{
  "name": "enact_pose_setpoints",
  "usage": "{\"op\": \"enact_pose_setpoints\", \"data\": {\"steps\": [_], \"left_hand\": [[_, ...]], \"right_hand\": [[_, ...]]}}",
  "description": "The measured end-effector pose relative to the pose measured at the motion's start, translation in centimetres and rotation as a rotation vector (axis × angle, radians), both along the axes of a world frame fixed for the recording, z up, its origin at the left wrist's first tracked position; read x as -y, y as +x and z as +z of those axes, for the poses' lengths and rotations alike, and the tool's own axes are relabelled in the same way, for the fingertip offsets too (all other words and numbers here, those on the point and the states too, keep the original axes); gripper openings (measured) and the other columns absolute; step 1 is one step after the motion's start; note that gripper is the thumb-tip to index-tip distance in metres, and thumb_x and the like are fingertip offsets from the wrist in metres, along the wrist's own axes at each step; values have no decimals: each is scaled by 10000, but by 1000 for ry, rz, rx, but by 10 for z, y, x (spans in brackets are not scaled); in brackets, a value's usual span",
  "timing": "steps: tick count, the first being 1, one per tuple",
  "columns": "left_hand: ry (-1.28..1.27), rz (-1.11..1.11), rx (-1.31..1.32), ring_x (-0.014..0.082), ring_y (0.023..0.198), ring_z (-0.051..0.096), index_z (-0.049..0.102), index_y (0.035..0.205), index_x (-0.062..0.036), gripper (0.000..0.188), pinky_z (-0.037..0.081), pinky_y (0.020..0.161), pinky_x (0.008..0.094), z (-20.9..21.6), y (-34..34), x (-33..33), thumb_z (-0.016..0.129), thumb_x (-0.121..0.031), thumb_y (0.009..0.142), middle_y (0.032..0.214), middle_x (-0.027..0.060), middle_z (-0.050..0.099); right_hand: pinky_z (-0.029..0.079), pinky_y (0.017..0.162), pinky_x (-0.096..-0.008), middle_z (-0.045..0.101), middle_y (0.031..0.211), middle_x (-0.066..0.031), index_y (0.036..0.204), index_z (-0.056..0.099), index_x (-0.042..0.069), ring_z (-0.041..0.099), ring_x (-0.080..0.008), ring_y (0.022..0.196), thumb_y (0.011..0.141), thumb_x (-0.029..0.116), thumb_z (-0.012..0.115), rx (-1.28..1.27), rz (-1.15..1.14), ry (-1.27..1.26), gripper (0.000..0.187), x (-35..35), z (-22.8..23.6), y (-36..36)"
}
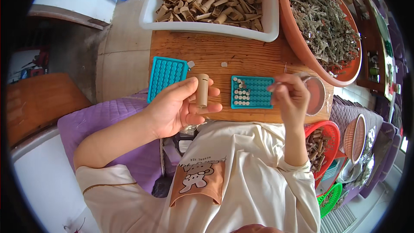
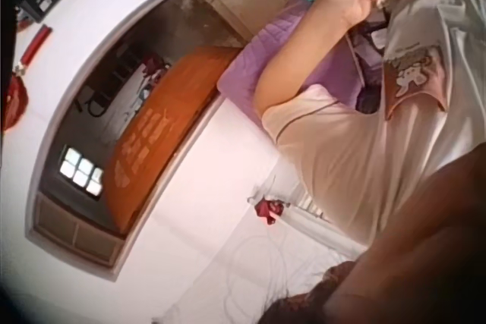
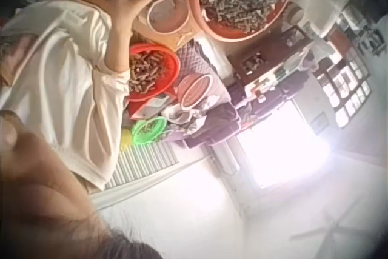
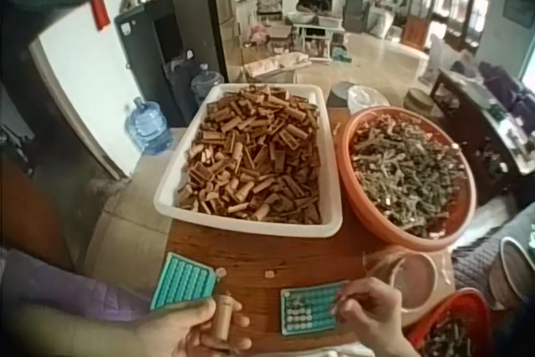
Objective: The person sits on the floor and assembles small cylindrical objects by inserting white circular pieces into them. They pick up a cylinder, insert pieces from a blue tray, and place the assembled unit into a clear container. The process is repeated continuously.
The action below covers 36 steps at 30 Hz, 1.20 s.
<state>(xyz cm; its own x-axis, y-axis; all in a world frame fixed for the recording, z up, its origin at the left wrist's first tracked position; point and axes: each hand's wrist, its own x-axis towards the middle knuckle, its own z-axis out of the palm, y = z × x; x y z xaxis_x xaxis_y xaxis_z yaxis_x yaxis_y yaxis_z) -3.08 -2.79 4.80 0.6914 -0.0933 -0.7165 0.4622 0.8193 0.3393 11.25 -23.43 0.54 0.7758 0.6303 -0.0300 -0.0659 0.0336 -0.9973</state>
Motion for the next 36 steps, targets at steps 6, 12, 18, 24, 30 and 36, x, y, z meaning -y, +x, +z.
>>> {"op": "enact_pose_setpoints", "data": {"steps": [6, 12, 18, 24, 30, 36], "left_hand": [[0, -40, -11, 261, 916, 572, 406, 1153, -85, 375, 500, 464, 243, 2, 0, 2, 361, -349, 891, 1060, 66, 521], [-11, -115, 79, 258, 935, 567, 375, 1170, -93, 371, 531, 542, 245, -1, -4, 4, 326, -342, 899, 1033, 62, 529], [48, -149, 77, 251, 959, 557, 340, 1193, -95, 388, 533, 543, 257, 1, -7, 8, 347, -342, 894, 992, 46, 520], [170, -204, 135, 247, 953, 561, 324, 1186, -91, 377, 536, 555, 252, 4, -9, 13, 355, -327, 894, 943, 44, 512], [226, -230, 218, 237, 916, 577, 307, 1187, -84, 374, 529, 546, 243, 10, -15, 17, 343, -320, 898, 900, 76, 518], [309, -264, 218, 190, 883, 580, 323, 1194, -46, 361, 512, 538, 218, 8, -14, 16, 331, -272, 912, 895, 66, 516]], "right_hand": [[447, 607, -208, 580, 811, -90, 827, 468, 7, 549, -102, 734, 802, 29, 550, -111, 248, 176, 88, -52, 7, -20], [495, 722, -257, 522, 993, -125, 815, 468, -3, 530, -140, 884, 805, 36, 545, -257, 315, 324, 87, -70, 1, -36], [497, 675, -272, 574, 934, -123, 772, 476, -1, 575, -158, 819, 777, 18, 567, -1, 315, 126, 93, -66, 9, -37], [480, 616, -276, 601, 872, -123, 743, 501, 7, 602, -210, 736, 697, -26, 612, 312, 327, 47, 125, -59, 16, -36], [500, 625, -260, 600, 861, -137, 736, 508, 11, 609, -209, 766, 686, -42, 621, 479, 326, 71, 134, -53, 26, -42], [484, 585, -255, 609, 863, -116, 732, 518, 25, 601, -183, 707, 683, -20, 629, 448, 341, 61, 129, -59, 18, -42]]}}
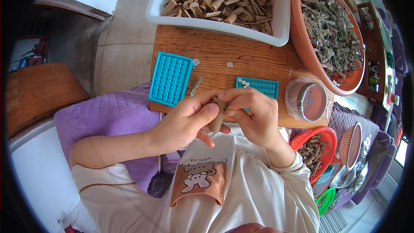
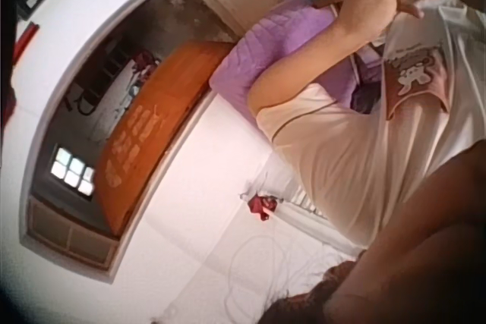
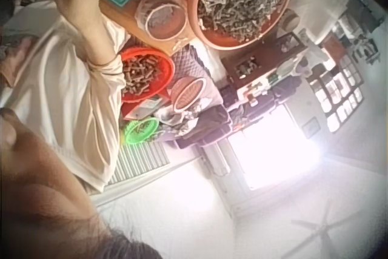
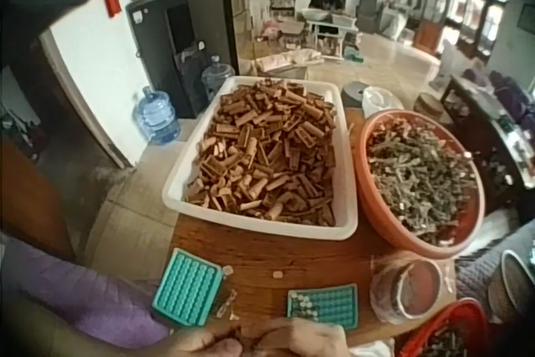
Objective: The person sits on the floor and assembles small cylindrical objects by inserting white circular pieces into them. They pick up a cylinder, insert pieces from a blue tray, and place the assembled unit into a clear container. The process is repeated continuously.
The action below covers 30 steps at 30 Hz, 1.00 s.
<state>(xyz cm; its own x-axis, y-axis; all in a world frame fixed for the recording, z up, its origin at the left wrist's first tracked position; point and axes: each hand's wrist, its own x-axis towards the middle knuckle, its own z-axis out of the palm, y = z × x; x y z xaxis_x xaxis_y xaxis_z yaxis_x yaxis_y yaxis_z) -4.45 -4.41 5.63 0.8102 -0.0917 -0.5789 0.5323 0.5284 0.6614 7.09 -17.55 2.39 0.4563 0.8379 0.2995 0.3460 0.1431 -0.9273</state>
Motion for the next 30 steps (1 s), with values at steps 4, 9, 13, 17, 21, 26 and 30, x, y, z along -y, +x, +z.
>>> {"op": "enact_pose_setpoints", "data": {"steps": [4, 9, 13, 17, 21, 26, 30], "left_hand": [[39, 2, -31, 148, 854, 577, 351, 1197, -40, 370, 499, 551, 214, -2, 2, 0, 340, -276, 913, 864, 34, 516], [13, -3, -54, 159, 860, 581, 352, 1199, -39, 381, 505, 559, 217, -4, 6, -6, 345, -288, 910, 859, 29, 516], [-62, 51, -92, 193, 874, 589, 346, 1195, -47, 374, 517, 542, 207, 2, 9, -9, 333, -289, 910, 931, 55, 524], [-102, 99, -97, 207, 870, 596, 348, 1187, -58, 360, 522, 520, 200, 2, 8, -9, 326, -287, 910, 953, 59, 537], [-107, 131, -128, 187, 874, 591, 365, 1171, -71, 342, 515, 542, 205, -2, 8, -10, 335, -289, 909, 921, 37, 526], [-123, 122, -170, 155, 888, 580, 401, 1122, -91, 304, 504, 593, 221, -5, 9, -14, 337, -300, 910, 859, -2, 507], [-17, 125, -60, 141, 944, 537, 394, 1112, -82, 286, 482, 658, 234, 2, 11, -16, 379, -274, 900, 987, 33, 494]], "right_hand": [[476, 600, -262, 610, 865, -116, 736, 520, 30, 598, -183, 705, 678, -17, 633, -53, 33, -8, 135, -2, -12, 3], [484, 596, -266, 603, 894, -99, 746, 525, 7, 599, -205, 735, 679, -66, 596, -63, 4, 15, 122, -5, -11, 3], [479, 588, -263, 599, 894, -106, 767, 496, 16, 593, -208, 721, 705, -67, 575, -110, -57, 13, 130, -9, -7, -1], [475, 579, -261, 588, 894, -119, 798, 469, 11, 584, -212, 706, 727, -89, 528, -76, -26, -15, 136, -11, -7, 1], [473, 581, -260, 577, 898, -128, 800, 457, 2, 577, -215, 699, 741, -99, 500, 2, -31, -30, 125, -17, -7, -1], [478, 597, -266, 574, 887, -134, 780, 448, -2, 576, -206, 697, 756, -88, 492, -103, -16, -74, 100, -22, -15, -1], [473, 670, -256, 551, 944, -112, 855, 440, 9, 563, -157, 769, 805, -37, 476, -557, -16, 125, 77, -22, -24, -3]]}}
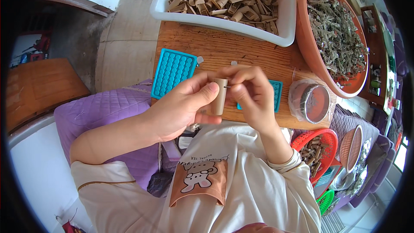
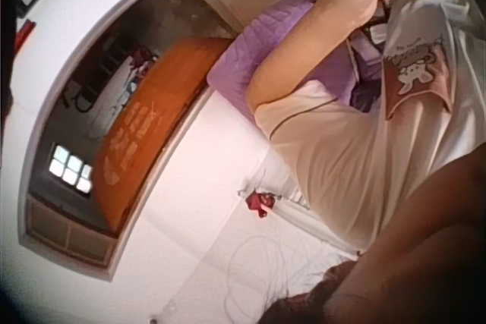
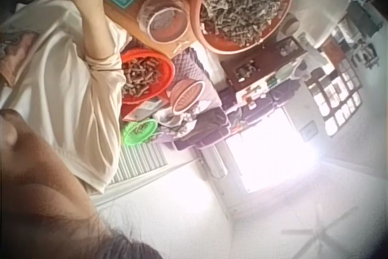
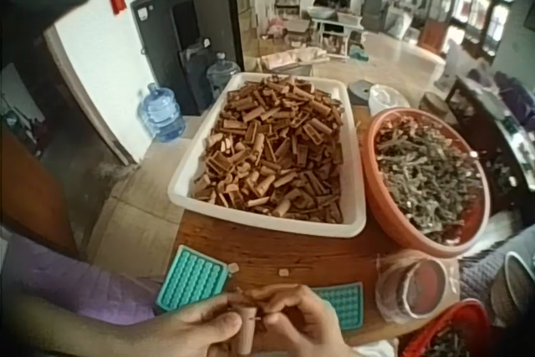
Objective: The person sits on the floor and assembles small cylindrical objects by inserting white circular pieces into them. They pick up a cylinder, insert pieces from a blue tray, and place the assembled unit into a clear container. The process is repeated continuously.
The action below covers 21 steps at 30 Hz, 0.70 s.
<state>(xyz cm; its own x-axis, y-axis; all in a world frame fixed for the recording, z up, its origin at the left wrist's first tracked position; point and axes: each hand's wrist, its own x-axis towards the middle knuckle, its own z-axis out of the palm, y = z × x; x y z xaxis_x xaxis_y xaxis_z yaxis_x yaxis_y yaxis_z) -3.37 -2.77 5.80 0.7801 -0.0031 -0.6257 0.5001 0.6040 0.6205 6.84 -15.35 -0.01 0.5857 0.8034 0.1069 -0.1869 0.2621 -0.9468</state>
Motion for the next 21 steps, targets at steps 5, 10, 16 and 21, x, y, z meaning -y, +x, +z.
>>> {"op": "enact_pose_setpoints", "data": {"steps": [5, 10, 16, 21], "left_hand": [[586, -11, 447, 148, 999, 463, 359, 1108, -58, 335, 413, 840, 291, 17, 3, -7, 493, -230, 854, 1110, 89, 455], [1467, -149, 1010, 271, 806, 562, 473, 902, -47, 230, 511, 684, 325, 2, -1, -5, 621, -78, 728, 999, 114, 476], [1754, -6, 1313, 219, 925, 524, 512, 846, -122, 230, 502, 672, 303, -11, 0, 1, 619, -62, 651, 962, 25, 486], [1693, -115, 1213, 278, 903, 533, 485, 946, -101, 346, 498, 678, 334, -15, -4, 3, 650, -57, 645, 1020, 83, 455]], "right_hand": [[401, 639, -205, 502, 786, -34, 925, 450, 54, 499, -101, 713, 885, 199, 430, -566, -99, 65, 152, 13, -14, -1], [387, 694, -259, 517, 854, -35, 1023, 448, 45, 490, -119, 800, 854, 494, 350, -910, 270, -119, 490, 14, 32, -21], [364, 743, -249, 503, 923, -41, 1038, 439, 39, 463, -109, 877, 823, 486, 433, -755, 350, 150, 497, 15, 28, -23], [393, 684, -246, 496, 902, -51, 1019, 445, 23, 476, -112, 777, 810, 421, 510, -444, 180, 256, 454, 12, 23, -21]]}}
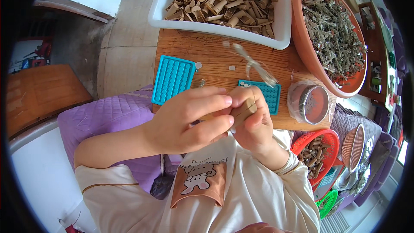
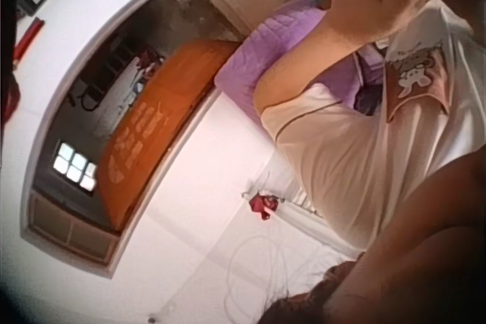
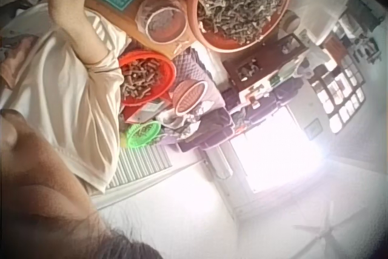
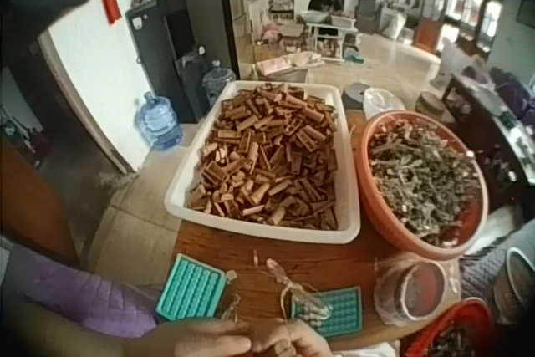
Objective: The person sits on the floor and assembles small cylindrical objects by inserting white circular pieces into them. They pick up a cylinder, insert pieces from a blue tray, and place the assembled unit into a clear container. The process is repeated continuously.
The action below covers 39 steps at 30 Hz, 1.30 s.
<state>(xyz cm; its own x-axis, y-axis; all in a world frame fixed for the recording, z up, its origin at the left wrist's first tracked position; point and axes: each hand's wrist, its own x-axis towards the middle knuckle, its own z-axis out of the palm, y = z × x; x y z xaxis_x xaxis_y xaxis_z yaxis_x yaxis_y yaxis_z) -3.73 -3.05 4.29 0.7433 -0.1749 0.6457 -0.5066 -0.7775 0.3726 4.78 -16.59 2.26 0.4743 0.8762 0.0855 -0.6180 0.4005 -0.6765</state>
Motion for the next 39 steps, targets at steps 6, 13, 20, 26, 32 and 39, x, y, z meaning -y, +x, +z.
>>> {"op": "enact_pose_setpoints", "data": {"steps": [6, 13, 20, 26, 32, 39], "left_hand": [[90, -94, -166, 266, 911, 525, 479, 998, -118, 364, 495, 695, 330, 4, 1, 1, 637, -64, 675, 1072, 94, 431], [264, -19, -132, 180, 919, 493, 501, 975, -174, 313, 483, 695, 261, 0, -8, 9, 631, -104, 699, 1062, 6, 456], [337, -66, -228, 146, 880, 490, 524, 954, -176, 238, 471, 670, 237, -8, -10, 8, 587, -123, 731, 1065, -30, 468], [402, -112, -292, 135, 802, 510, 526, 944, -149, 236, 465, 654, 238, -16, -6, 8, 569, -117, 714, 1049, -17, 485], [458, -136, -339, 130, 734, 514, 527, 915, -116, 217, 453, 628, 238, -21, -11, 4, 555, -116, 700, 1011, 7, 502], [486, -165, -389, 122, 717, 509, 551, 867, -102, 199, 429, 622, 233, -17, 0, 2, 552, -122, 668, 963, 2, 513]], "right_hand": [[403, 655, -253, 518, 884, -80, 914, 505, -7, 494, -117, 701, 824, 314, 537, 382, -284, -83, 335, 10, -23, 11], [440, 580, -241, 591, 818, -87, 960, 544, -16, 542, -124, 673, 834, 453, 449, 827, -782, -825, 495, 134, -14, 74], [407, 563, -360, 524, 727, -183, 923, 562, 47, 521, -273, 576, 756, 149, 487, 1267, 300, -2239, 209, 384, 21, 118], [408, 578, -356, 528, 712, -168, 928, 559, 33, 532, -277, 605, 747, 120, 490, 1308, 18, -2000, 212, 312, 25, 137], [422, 605, -312, 552, 723, -121, 919, 559, 3, 543, -243, 640, 727, 79, 570, 1534, -345, -889, 207, 46, 58, 154], [461, 689, -385, 582, 881, -124, 1025, 509, 88, 574, -298, 809, 744, 230, 585, 1842, -682, -1072, 324, -128, -57, 261]]}}
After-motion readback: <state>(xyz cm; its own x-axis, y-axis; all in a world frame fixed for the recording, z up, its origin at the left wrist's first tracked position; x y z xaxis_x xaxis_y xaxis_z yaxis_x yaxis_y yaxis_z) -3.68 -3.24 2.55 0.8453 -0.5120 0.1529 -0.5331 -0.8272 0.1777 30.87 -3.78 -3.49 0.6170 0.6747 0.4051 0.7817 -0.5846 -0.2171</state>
